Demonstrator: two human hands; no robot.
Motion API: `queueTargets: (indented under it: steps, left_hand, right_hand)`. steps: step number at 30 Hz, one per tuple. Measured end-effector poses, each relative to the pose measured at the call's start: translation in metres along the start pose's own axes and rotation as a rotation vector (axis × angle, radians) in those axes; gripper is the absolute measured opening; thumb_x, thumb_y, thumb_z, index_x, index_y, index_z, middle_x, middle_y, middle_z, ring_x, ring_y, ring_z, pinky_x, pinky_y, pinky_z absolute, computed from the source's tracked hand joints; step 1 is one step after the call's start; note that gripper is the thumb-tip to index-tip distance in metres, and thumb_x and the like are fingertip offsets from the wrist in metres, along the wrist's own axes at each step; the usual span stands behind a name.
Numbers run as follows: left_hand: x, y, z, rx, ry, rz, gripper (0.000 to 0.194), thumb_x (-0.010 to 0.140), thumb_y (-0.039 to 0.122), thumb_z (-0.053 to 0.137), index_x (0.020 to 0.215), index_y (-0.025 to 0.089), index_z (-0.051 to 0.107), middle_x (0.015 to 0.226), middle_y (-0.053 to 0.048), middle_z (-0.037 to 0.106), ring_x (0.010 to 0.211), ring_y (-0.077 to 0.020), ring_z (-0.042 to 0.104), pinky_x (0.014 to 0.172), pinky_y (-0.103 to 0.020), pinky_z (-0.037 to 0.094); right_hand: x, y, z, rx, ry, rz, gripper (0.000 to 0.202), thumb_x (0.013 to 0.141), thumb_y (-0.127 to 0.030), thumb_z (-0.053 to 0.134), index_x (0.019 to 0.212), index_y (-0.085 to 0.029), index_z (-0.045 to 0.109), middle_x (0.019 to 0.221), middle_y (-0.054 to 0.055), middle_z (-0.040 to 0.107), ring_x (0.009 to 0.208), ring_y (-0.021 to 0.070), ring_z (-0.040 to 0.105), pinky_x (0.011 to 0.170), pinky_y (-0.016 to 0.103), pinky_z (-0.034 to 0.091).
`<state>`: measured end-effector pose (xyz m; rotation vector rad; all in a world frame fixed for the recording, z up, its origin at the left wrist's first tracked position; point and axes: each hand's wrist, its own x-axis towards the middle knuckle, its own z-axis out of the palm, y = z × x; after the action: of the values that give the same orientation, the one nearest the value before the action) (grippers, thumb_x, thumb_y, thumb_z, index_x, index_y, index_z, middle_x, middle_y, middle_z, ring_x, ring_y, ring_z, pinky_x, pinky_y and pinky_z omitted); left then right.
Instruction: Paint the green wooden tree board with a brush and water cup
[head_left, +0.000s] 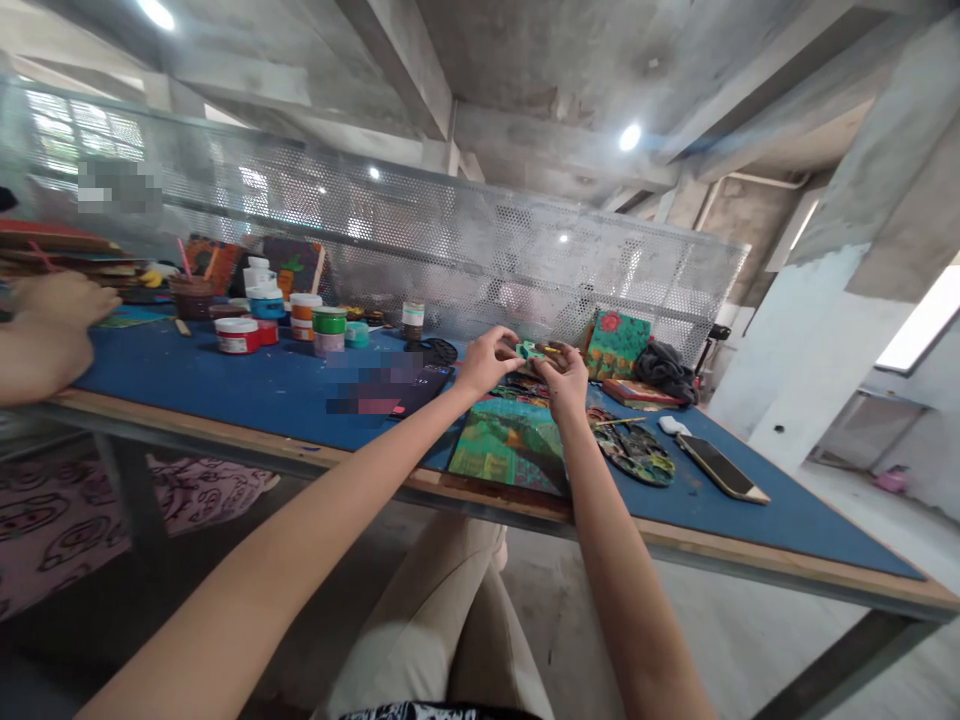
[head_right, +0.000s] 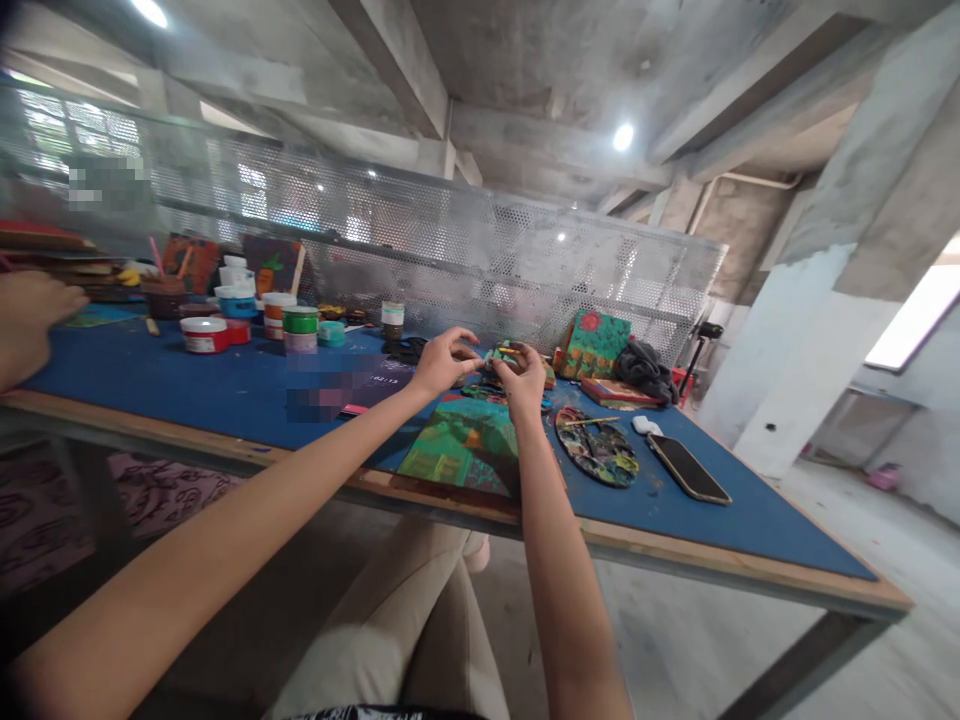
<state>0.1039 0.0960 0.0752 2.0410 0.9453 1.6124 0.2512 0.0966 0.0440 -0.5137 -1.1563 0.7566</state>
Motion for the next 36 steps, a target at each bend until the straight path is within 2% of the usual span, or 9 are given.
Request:
queueTargets:
  steps: [4,8,13,17,24,32,36]
  left_hand:
    - [-0.004,-0.008,0.001,0.068,0.022,0.022,0.029,0.066,0.019,0.075,0.088,0.022,0.056,0.069,0.003,0.069,0.069,-0.0156,0.068,0.066,-0.024,0.048]
    - [-0.012,-0.019,0.006,0.065,0.072,0.022,0.030,0.066,0.020,0.075,0.087,0.023,0.054,0.069,0.004,0.069,0.070,-0.0155,0.068,0.067,-0.023,0.048]
    - [-0.021,-0.031,0.013,0.087,0.146,0.006,0.029,0.066,0.020,0.075,0.085,0.023,0.053,0.070,0.003,0.069,0.076,-0.0176,0.068,0.073,-0.027,0.048]
    - [-0.024,-0.031,0.012,0.077,0.156,0.011,0.029,0.066,0.022,0.074,0.083,0.024,0.051,0.073,0.004,0.070,0.081,-0.0182,0.068,0.077,-0.028,0.047]
    - [-0.026,-0.029,0.008,-0.012,0.126,0.022,0.032,0.065,0.021,0.074,0.082,0.024,0.047,0.069,0.004,0.069,0.076,-0.0175,0.068,0.075,-0.028,0.047]
    - [-0.022,-0.043,0.010,-0.045,0.131,-0.017,0.034,0.063,0.025,0.075,0.083,0.023,0.047,0.071,0.002,0.067,0.078,-0.0188,0.066,0.073,-0.028,0.047]
    - [-0.023,-0.043,0.009,-0.027,0.121,-0.005,0.033,0.063,0.024,0.074,0.081,0.023,0.047,0.070,0.002,0.067,0.077,-0.0190,0.065,0.072,-0.028,0.046]
  right_hand:
    - [0.000,0.001,-0.001,-0.056,-0.031,0.062,0.040,0.058,-0.025,0.079,0.091,-0.020,0.057,0.095,0.005,0.072,0.082,0.0170,0.068,0.082,0.035,0.055]
    - [0.000,0.006,0.000,-0.068,-0.018,0.105,0.041,0.053,-0.022,0.080,0.087,-0.020,0.057,0.087,0.003,0.072,0.080,0.0173,0.068,0.080,0.034,0.054]
    - [-0.003,0.013,0.000,-0.068,-0.027,0.205,0.040,0.050,-0.018,0.079,0.083,-0.020,0.057,0.078,0.001,0.071,0.070,0.0169,0.067,0.062,0.029,0.055]
    - [-0.005,0.015,0.002,-0.009,-0.025,0.281,0.040,0.050,-0.022,0.077,0.083,-0.021,0.054,0.078,0.000,0.070,0.063,0.0165,0.065,0.052,0.028,0.054]
    - [-0.007,0.013,0.003,0.082,-0.051,0.312,0.038,0.047,-0.017,0.077,0.075,-0.021,0.052,0.068,-0.004,0.064,0.068,0.0141,0.065,0.067,0.028,0.056]
    - [-0.007,0.015,0.003,0.091,-0.069,0.320,0.036,0.047,-0.016,0.076,0.071,-0.021,0.049,0.069,-0.006,0.061,0.069,0.0118,0.064,0.070,0.027,0.054]
    - [-0.008,0.015,0.002,0.074,-0.078,0.337,0.036,0.048,-0.019,0.076,0.074,-0.021,0.051,0.068,-0.006,0.061,0.063,0.0105,0.061,0.062,0.024,0.052]
